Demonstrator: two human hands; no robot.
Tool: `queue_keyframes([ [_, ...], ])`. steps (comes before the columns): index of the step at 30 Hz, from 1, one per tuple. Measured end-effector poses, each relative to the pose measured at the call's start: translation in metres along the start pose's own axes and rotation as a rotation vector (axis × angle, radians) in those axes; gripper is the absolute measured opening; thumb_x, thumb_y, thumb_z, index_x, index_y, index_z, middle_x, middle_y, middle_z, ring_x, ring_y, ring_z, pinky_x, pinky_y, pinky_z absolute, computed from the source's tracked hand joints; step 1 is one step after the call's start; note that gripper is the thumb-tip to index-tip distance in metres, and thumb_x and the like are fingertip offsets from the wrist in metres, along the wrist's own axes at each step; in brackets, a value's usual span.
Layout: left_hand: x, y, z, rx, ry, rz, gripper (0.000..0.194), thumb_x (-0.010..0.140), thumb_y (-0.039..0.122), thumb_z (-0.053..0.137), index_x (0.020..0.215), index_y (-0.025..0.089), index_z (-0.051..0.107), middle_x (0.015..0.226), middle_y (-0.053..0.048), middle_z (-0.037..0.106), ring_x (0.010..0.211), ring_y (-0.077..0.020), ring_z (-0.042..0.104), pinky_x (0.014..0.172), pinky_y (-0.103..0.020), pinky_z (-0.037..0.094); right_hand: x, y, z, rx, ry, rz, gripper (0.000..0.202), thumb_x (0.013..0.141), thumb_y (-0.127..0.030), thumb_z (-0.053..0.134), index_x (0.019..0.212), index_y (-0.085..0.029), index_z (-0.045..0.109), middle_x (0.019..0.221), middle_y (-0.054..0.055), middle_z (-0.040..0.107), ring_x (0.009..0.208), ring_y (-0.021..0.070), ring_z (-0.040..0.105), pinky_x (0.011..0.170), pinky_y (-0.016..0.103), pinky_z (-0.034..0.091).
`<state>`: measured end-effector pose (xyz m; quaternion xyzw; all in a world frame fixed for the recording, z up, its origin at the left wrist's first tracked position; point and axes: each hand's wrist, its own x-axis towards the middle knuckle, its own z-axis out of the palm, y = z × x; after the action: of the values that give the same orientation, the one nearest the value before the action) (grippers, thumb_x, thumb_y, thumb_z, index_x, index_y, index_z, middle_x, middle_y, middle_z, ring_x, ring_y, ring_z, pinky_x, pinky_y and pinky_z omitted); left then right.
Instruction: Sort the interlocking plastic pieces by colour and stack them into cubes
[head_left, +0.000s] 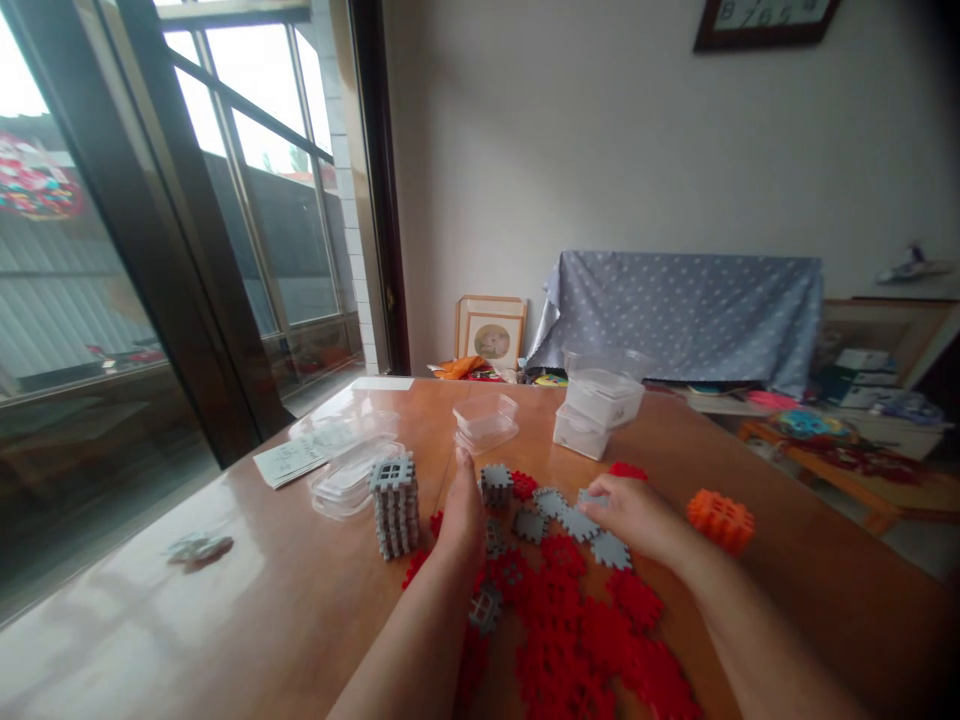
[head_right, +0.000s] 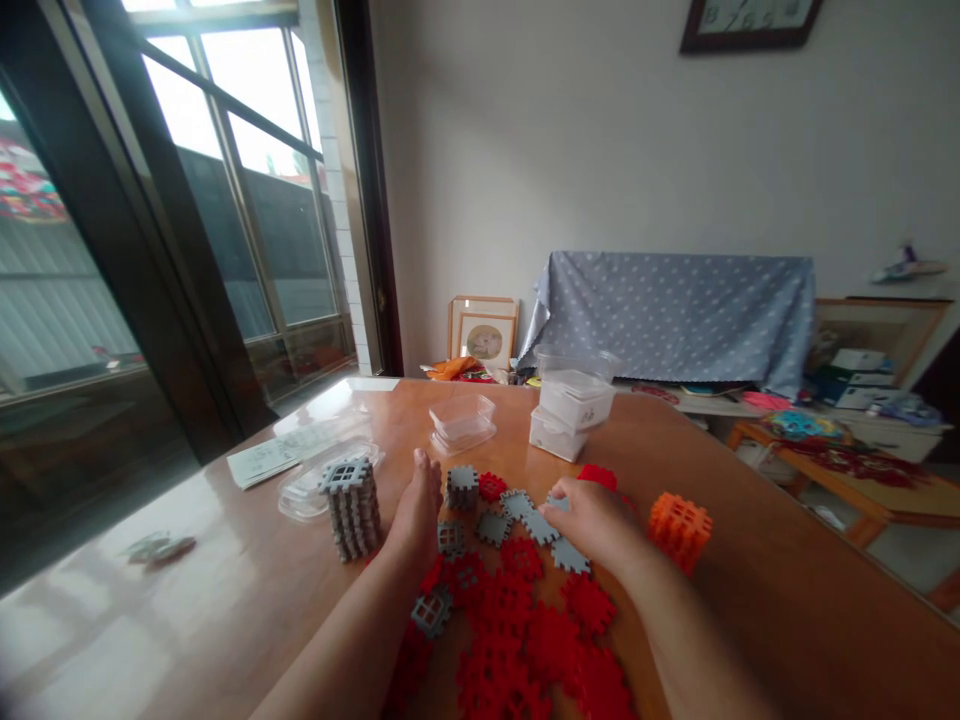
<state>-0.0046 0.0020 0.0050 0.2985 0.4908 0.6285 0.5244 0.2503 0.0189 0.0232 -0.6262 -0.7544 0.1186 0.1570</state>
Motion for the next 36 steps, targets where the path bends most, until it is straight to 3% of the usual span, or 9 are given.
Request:
queue_keyframes([
  [5,0.000,0.005,0.002,-0.052,-0.006,-0.066,0.088,0.093,0.076,0.024,0.157,0.016,0.030,0.164,-0.013,0.025,0.152,-0.0230,0.022,0.124,-0.036,0.017,-0.019,-0.014,0.007,-0.150,0.021,-0.024,0.048,0.080,-0.052,0.067,0.118,-0.023,0.064,0.113,0.010,0.067,0.094,0.0254,0.066,0.073,0.030,0.040],
  [10,-0.002,0.006,0.003,-0.046,0.015,-0.096,0.088,0.094,0.075,0.023,0.156,0.013,0.031,0.163,-0.015,0.028,0.151,-0.0232,0.025,0.123,-0.034,0.021,-0.025,-0.026,0.008,-0.093,-0.042,-0.104,0.031,0.083,-0.032,0.061,0.112,-0.022,0.063,0.105,0.009,0.066,0.092,0.0227,0.065,0.074,0.028,0.040],
  [13,-0.004,0.005,0.004,-0.005,0.026,-0.032,0.083,0.094,0.074,0.028,0.151,0.016,0.043,0.161,-0.013,0.034,0.150,-0.0241,0.028,0.124,-0.036,0.021,-0.027,-0.030,0.011,-0.048,-0.037,-0.138,0.023,0.085,-0.026,0.057,0.107,-0.022,0.064,0.107,0.008,0.067,0.095,0.0214,0.065,0.077,0.027,0.040],
  [16,-0.006,0.003,0.003,0.040,0.021,0.059,0.076,0.093,0.074,0.033,0.143,0.021,0.053,0.158,-0.010,0.041,0.149,-0.0262,0.033,0.124,-0.038,0.022,-0.029,-0.035,0.016,-0.075,-0.017,-0.129,0.018,0.087,-0.026,0.056,0.104,-0.023,0.064,0.108,0.008,0.068,0.096,0.0215,0.065,0.077,0.027,0.041],
  [19,-0.006,0.003,0.002,0.044,0.019,0.104,0.074,0.093,0.073,0.036,0.142,0.021,0.054,0.155,-0.011,0.046,0.145,-0.0282,0.039,0.122,-0.041,0.028,-0.031,-0.042,0.020,-0.126,0.031,-0.074,0.017,0.090,-0.029,0.055,0.104,-0.022,0.063,0.109,0.010,0.068,0.099,0.0237,0.066,0.080,0.029,0.042],
  [25,-0.008,0.005,0.001,0.052,0.079,0.154,0.066,0.093,0.069,0.042,0.132,0.019,0.061,0.137,-0.016,0.062,0.131,-0.0304,0.055,0.111,-0.045,0.041,-0.032,-0.047,0.025,-0.222,0.032,-0.003,0.030,0.088,-0.041,0.060,0.108,-0.019,0.061,0.113,0.016,0.065,0.103,0.0300,0.067,0.080,0.035,0.046],
  [30,-0.008,0.003,-0.003,0.103,0.072,0.222,0.061,0.091,0.070,0.045,0.116,0.018,0.066,0.128,-0.015,0.067,0.122,-0.0292,0.060,0.105,-0.043,0.043,-0.027,-0.042,0.029,-0.248,0.050,0.046,0.028,0.088,-0.039,0.061,0.109,-0.020,0.059,0.114,0.015,0.065,0.099,0.0280,0.068,0.077,0.033,0.046],
  [36,-0.011,0.007,0.000,0.176,0.067,0.254,0.049,0.087,0.065,0.055,0.100,0.019,0.066,0.106,-0.010,0.070,0.106,-0.0270,0.062,0.087,-0.035,0.048,-0.023,-0.035,0.031,-0.227,0.034,0.026,0.022,0.087,-0.038,0.061,0.100,-0.021,0.060,0.106,0.012,0.069,0.096,0.0256,0.067,0.075,0.031,0.043],
])
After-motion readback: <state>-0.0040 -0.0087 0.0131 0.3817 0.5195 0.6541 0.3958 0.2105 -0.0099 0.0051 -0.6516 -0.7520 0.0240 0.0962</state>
